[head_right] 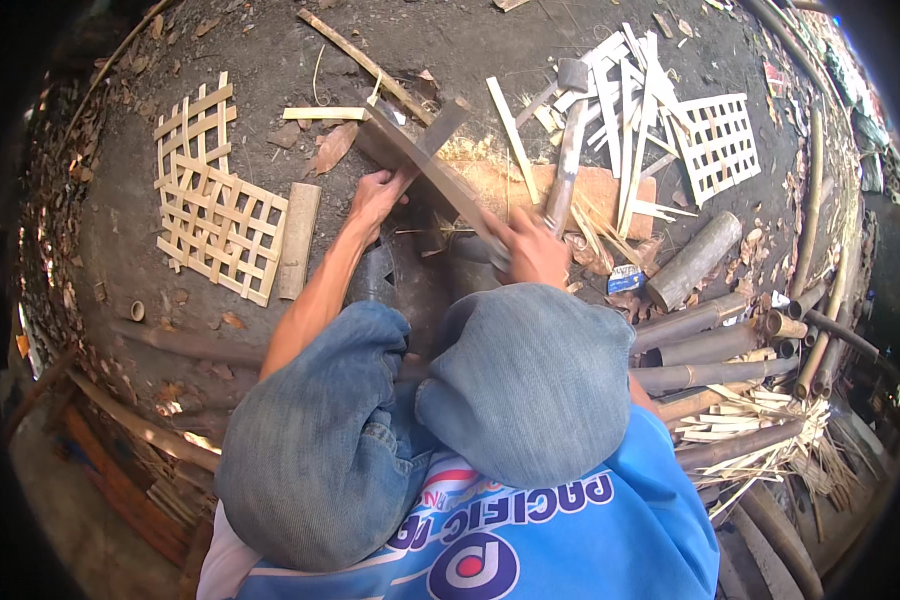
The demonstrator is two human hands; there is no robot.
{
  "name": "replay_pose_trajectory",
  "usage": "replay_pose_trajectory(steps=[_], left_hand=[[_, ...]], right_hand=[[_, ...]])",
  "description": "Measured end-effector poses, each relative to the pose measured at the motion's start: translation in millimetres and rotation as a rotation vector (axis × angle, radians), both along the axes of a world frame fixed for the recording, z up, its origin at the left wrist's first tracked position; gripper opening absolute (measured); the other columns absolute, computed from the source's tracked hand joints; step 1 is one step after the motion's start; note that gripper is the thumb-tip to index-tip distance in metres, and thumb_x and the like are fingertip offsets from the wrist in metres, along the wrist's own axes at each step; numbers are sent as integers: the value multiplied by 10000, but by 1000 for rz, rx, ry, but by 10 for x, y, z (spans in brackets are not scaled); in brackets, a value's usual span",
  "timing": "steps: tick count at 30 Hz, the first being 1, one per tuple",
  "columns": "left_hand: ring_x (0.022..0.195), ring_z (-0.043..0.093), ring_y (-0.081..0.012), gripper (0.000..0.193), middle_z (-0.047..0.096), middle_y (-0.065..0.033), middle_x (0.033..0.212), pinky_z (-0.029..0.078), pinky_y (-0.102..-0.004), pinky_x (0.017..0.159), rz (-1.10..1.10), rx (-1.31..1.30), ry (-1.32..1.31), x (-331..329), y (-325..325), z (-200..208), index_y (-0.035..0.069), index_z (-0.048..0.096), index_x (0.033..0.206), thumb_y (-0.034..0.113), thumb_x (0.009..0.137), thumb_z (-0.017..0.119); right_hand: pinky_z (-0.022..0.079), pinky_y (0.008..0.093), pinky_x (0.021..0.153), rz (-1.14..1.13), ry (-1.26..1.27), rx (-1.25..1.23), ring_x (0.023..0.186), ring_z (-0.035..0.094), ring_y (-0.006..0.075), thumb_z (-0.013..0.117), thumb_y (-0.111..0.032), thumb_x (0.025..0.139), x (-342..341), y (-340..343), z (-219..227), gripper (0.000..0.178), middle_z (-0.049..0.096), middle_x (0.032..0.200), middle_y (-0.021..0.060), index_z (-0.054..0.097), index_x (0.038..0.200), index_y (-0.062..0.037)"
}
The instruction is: The person sits on the ground and uses a knife to split bamboo strips. They then weave the strips into a lattice pattern, adjusting and cutting pieces as needed.
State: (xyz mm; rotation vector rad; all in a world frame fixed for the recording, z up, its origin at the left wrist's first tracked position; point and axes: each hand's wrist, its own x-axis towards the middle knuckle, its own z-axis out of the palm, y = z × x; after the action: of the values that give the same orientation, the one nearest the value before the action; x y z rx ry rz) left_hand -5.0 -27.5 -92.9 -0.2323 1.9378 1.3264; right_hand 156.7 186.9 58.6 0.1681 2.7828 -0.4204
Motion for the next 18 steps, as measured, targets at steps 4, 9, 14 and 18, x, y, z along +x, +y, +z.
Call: replay_pose_trajectory(steps=[4,9,14,18], left_hand=[[724,597,-163,804,646,-93,759,455,-346,708,-42,-12,35,-29,154,126,-45,706,952,741,782,710],[689,605,-155,833,650,-99,748,468,-345,674,3,-20,55,9,2,91,-78,696,949,737,777,719],[786,592,-165,847,674,-91,891,441,-401,870,3,10,-40,-4,140,203,-28,707,1040,778,783,678],[779,572,-156,765,639,-73,798,417,-398,920,-53,-27,-39,-97,86,272,9,701,912,766,799,675]], right_hand=[[568,362,725,-107,-203,-58,902,636,237,665,-342,896,939,419,-132,569,509,973,45,545,1449,-275],[556,383,737,-25,-23,29,916,653,251,692,-290,871,-146,-152,-11,491,538,1005,60,613,1355,-267],[554,417,868,-66,-194,79,1054,654,287,657,-292,919,144,116,5,498,619,1193,129,572,1402,-205],[520,391,760,-182,-243,22,915,623,243,695,-227,862,1040,491,216,501,569,1039,96,626,1357,-218]])
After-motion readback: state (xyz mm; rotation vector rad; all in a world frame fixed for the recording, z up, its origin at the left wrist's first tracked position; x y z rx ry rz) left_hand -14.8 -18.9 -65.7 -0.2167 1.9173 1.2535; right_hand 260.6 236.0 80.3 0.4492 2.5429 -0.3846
